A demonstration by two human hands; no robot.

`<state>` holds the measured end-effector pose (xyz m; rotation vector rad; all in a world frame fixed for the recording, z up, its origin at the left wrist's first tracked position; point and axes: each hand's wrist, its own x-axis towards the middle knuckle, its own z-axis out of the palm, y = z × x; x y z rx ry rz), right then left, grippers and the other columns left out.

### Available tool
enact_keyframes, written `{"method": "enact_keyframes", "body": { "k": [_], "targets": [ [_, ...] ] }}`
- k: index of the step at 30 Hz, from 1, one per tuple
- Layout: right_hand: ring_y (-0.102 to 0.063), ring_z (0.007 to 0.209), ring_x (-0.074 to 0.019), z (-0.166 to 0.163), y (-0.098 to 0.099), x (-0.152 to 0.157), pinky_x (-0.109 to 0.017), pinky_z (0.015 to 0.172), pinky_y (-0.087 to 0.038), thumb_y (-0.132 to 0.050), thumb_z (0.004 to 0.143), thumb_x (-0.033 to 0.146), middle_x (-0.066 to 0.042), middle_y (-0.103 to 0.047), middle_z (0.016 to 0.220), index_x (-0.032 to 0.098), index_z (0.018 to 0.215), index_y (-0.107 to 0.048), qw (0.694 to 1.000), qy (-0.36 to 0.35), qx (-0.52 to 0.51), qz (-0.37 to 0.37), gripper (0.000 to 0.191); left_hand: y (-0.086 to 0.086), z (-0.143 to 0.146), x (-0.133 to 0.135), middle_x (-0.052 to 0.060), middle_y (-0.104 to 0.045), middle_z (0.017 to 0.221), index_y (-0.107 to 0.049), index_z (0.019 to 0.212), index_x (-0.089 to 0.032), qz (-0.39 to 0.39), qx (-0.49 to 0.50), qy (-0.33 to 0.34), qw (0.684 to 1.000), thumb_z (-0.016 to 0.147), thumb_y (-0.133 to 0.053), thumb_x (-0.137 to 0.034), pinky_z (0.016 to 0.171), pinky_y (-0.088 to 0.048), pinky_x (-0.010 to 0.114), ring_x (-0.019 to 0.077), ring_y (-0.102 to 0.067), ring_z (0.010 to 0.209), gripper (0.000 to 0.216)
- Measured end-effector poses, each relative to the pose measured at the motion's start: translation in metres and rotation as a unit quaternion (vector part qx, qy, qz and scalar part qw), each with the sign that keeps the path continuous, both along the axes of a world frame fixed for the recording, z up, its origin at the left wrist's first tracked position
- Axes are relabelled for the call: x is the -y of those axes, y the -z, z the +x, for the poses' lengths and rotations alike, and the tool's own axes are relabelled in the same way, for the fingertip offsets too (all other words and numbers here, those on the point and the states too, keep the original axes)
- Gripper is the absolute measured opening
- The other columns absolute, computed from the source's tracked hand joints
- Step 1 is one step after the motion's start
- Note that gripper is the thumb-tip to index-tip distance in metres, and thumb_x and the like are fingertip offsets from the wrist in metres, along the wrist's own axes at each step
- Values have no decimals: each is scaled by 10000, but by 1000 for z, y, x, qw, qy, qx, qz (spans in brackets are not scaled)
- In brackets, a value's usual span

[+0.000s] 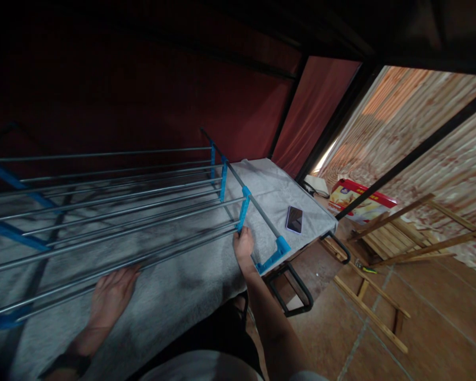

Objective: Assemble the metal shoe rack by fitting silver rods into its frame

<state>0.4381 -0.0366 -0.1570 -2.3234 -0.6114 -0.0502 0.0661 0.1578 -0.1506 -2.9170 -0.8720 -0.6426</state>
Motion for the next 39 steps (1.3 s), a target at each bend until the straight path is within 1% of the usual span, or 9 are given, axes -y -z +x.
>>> {"method": "enact_keyframes", "body": {
  "k": [3,7,10,13,19,27,34,37,39],
  "targets": [
    [-634,1009,-260,0,1,1,-378,954,-495,-539,929,223,-111,-707,1066,196,1094,-665,1000,-3,6,8,210,2,0,-1,122,-799,1046,-760,1211,-191,-15,7,-3,1000,1061,-365,-349,852,-465,445,302,-693,961,451],
    [-630,1028,-258,0,2,2,-370,962,-493,-546,927,218,-106,-708,1064,197,1107,-666,1000,-9,21,17,218,5,-1,-2,138,-801,1096,-742,1256,-156,-20,-2,-8,1000,1071,-339,-358,876,-471,453,311,-696,986,487],
    [-636,1044,-262,0,2,2,-367,954,-493,-557,935,228,-111,-709,1074,197,1113,-665,1000,-8,21,8,210,6,-1,-2,147,-803,1092,-738,1257,-126,-14,-3,-4,1000,1088,-301,-376,870,-467,452,319,-700,996,531],
    [-640,1051,-267,0,2,1,-373,960,-489,-565,944,239,-122,-709,1083,185,1111,-662,1000,-7,13,-3,200,7,-2,-3,145,-802,1070,-737,1255,-111,1,3,2,1000,1098,-301,-378,865,-461,445,320,-702,986,534],
    [-637,1057,-273,0,2,1,-373,963,-484,-573,940,237,-125,-710,1083,185,1111,-665,1000,-7,15,-4,201,6,-1,-2,138,-801,1059,-742,1237,-114,24,0,5,1000,1103,-303,-363,860,-456,439,320,-706,981,523],
    [-632,1061,-280,-2,1,1,-380,967,-479,-560,945,244,-133,-708,1094,181,1129,-666,1000,-7,25,-2,222,5,0,-4,153,-792,1061,-726,1271,-125,-3,-14,5,1000,1085,-301,-366,884,-468,456,329,-703,1013,523],
    [-632,1068,-279,-2,-1,2,-377,980,-472,-542,957,252,-141,-701,1114,175,1141,-662,1000,-9,21,-22,233,8,2,-5,142,-793,1098,-738,1249,-168,-32,-11,1,999,1070,-318,-380,862,-476,452,313,-700,972,503],
    [-633,1054,-277,0,0,1,-379,981,-479,-541,947,255,-139,-701,1100,181,1126,-660,1000,-8,22,-18,227,4,5,-4,139,-791,1058,-740,1237,-168,-41,-9,-1,999,1074,-304,-383,861,-463,457,318,-699,955,512],
    [-628,1035,-278,0,1,2,-391,981,-486,-533,939,262,-138,-702,1083,191,1097,-654,999,-15,28,-11,211,-1,7,-1,151,-784,1038,-743,1224,-164,-62,4,-2,998,1069,-309,-374,858,-459,465,330,-695,956,506]
  ]
}}
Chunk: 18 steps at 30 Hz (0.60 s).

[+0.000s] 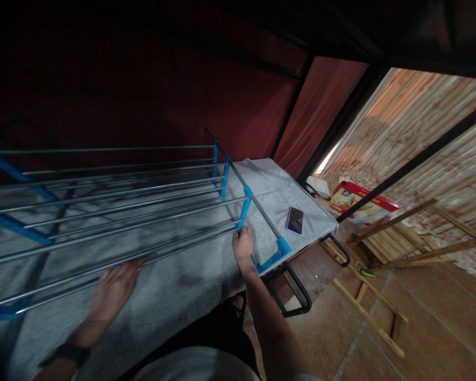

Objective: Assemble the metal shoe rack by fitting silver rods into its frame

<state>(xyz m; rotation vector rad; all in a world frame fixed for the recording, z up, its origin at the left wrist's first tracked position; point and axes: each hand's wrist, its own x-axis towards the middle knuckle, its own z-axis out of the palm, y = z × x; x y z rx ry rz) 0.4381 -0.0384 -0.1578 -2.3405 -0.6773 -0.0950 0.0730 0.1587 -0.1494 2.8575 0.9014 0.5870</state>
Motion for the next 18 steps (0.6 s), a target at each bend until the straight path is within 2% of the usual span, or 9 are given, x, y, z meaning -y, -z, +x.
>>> {"method": "enact_keyframes", "body": {
  "k": [3,6,9,12,13,15,18],
  "targets": [
    [-624,1030,-295,-2,1,4,-434,992,-494,-519,934,304,-155,-697,1071,191,1064,-639,1000,-13,4,11,210,-7,2,9,171,-777,1064,-756,1191,-167,-33,12,-4,999,1060,-330,-343,873,-473,473,335,-690,998,479],
    [-624,1100,-336,-2,5,10,-499,1027,-493,-543,922,401,-191,-682,1117,171,1125,-622,999,-23,2,39,317,-9,1,18,135,-775,1153,-745,1233,-204,-41,-4,-20,999,1069,-360,-301,973,-484,455,291,-683,1104,429],
    [-566,1274,-405,-3,16,15,-595,1109,-449,-574,896,492,-261,-636,1242,118,1257,-581,994,-32,16,102,520,-5,0,20,117,-769,1161,-719,1293,-218,-48,-13,-34,998,1086,-378,-291,995,-490,434,262,-683,1110,406],
    [-510,1366,-422,-18,28,23,-674,1183,-366,-616,873,540,-267,-609,1322,150,1293,-573,982,11,4,190,574,-4,0,23,108,-759,1163,-699,1330,-224,-55,-10,-36,998,1092,-392,-282,1015,-489,438,253,-673,1116,393],
    [-544,1331,-405,-26,31,25,-663,1174,-392,-633,860,565,-236,-635,1287,181,1254,-596,974,16,-35,222,551,-4,0,25,105,-757,1157,-694,1338,-226,-58,-6,-35,998,1093,-398,-281,1019,-488,441,252,-669,1117,389],
    [-657,1153,-354,-45,33,25,-595,1070,-520,-661,825,619,-165,-700,1142,226,1136,-651,945,-15,-193,264,501,-5,0,28,101,-752,1155,-686,1352,-232,-64,1,-32,997,1092,-411,-279,1023,-488,445,251,-662,1123,381],
    [-735,931,-291,-72,28,12,-491,887,-626,-744,754,641,-116,-759,1020,240,1030,-715,847,-108,-451,261,487,-5,0,31,101,-746,1164,-676,1364,-235,-69,11,-31,997,1092,-416,-268,1028,-487,454,254,-653,1135,378]
  ]
}}
